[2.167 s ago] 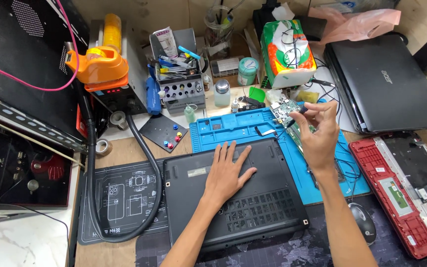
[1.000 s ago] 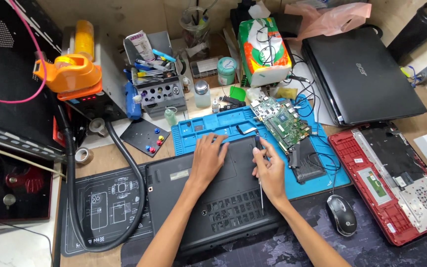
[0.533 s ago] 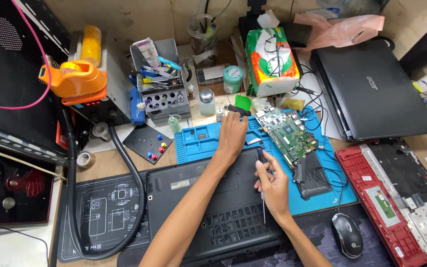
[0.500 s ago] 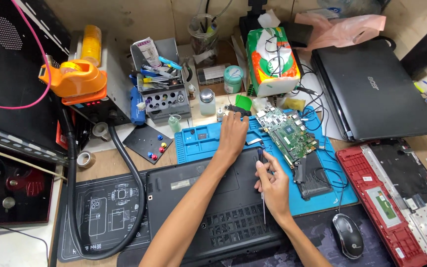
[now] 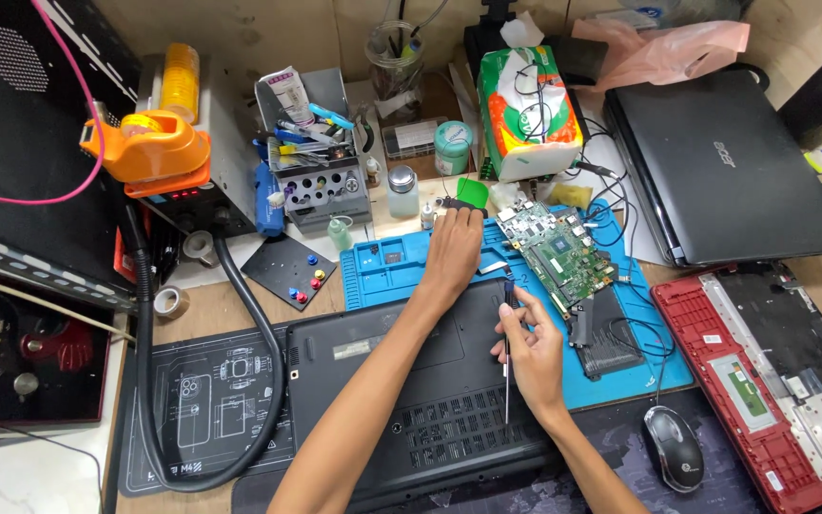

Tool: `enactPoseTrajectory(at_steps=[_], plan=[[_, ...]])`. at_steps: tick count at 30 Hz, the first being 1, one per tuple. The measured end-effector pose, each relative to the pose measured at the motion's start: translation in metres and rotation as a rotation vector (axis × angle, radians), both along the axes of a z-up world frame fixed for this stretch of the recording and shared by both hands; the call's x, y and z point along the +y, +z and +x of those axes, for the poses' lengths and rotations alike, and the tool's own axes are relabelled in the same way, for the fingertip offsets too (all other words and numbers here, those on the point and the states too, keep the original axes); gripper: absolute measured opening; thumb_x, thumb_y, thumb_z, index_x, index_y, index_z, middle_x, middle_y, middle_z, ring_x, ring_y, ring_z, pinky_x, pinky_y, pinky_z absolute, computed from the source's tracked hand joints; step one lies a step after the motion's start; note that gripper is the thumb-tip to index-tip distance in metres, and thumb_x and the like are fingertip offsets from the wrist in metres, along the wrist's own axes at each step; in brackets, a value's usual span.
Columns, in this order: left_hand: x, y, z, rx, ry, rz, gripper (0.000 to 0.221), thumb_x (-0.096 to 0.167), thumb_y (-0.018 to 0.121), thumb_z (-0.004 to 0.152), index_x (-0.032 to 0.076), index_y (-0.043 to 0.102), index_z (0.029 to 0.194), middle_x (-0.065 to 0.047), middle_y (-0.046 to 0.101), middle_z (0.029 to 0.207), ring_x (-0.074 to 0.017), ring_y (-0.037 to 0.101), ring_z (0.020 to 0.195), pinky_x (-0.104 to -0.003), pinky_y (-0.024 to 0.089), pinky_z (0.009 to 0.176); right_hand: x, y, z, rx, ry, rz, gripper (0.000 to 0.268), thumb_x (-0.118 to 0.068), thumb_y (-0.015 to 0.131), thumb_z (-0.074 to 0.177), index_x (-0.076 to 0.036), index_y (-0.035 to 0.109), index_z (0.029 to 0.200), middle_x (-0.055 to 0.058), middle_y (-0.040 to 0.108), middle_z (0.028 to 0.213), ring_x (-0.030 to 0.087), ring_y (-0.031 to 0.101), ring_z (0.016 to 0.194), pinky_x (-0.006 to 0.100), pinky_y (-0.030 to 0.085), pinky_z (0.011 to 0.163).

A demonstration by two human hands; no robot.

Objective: Disassembling a laptop by removing screws from the back panel and taking out the battery

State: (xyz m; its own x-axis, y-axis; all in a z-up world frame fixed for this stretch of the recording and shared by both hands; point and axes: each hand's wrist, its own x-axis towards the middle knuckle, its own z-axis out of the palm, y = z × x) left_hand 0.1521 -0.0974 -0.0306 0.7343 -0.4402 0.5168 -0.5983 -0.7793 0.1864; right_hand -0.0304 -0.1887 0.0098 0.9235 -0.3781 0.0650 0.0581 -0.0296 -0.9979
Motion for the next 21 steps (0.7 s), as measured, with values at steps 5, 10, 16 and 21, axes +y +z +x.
enactPoseTrajectory(at_steps=[5,10,16,21], plan=[[0.051,0.056,-0.065,0.316,-0.09,-0.443,0.005,0.005,0.057,0.101,0.008,0.057,0.096,-0.009,0.06,0.086,-0.0238,0.059,0.08,-0.034,0.046,0.073,0.003,0.012,-0.001,0.026,-0.021,0.091,0.037,-0.015,0.06,0.102,0.004,0.061,0.134,0.019,0.066,0.075,0.027,0.069,0.045,0.036,0.062,0.047],[0.111,0.039,-0.122,0.533,-0.092,-0.77,0.011,0.007,0.065,0.097,0.009,0.057,0.09,-0.009,0.061,0.078,-0.0214,0.06,0.072,-0.034,0.05,0.067,-0.004,-0.003,0.003,0.012,-0.038,0.263,0.033,-0.017,0.059,0.104,0.002,0.061,0.131,0.018,0.068,0.079,0.028,0.07,0.05,0.041,0.067,0.06],[0.162,0.046,-0.18,0.71,0.078,-0.973,0.004,0.006,0.069,0.092,0.005,0.065,0.094,-0.013,0.073,0.085,-0.0164,0.063,0.077,-0.036,0.055,0.075,0.003,-0.011,0.002,-0.019,-0.053,0.478,0.032,-0.025,0.056,0.107,-0.007,0.043,0.13,0.025,0.072,0.104,0.04,0.075,0.086,0.054,0.063,0.088],[0.166,0.058,-0.194,0.75,0.092,-1.124,0.012,-0.003,0.066,0.092,0.006,0.07,0.099,-0.009,0.075,0.089,-0.0138,0.064,0.083,-0.031,0.054,0.079,0.029,0.003,-0.005,-0.018,-0.035,0.513,0.028,-0.023,0.054,0.107,-0.011,0.039,0.128,0.024,0.071,0.116,0.03,0.075,0.091,0.049,0.061,0.094]])
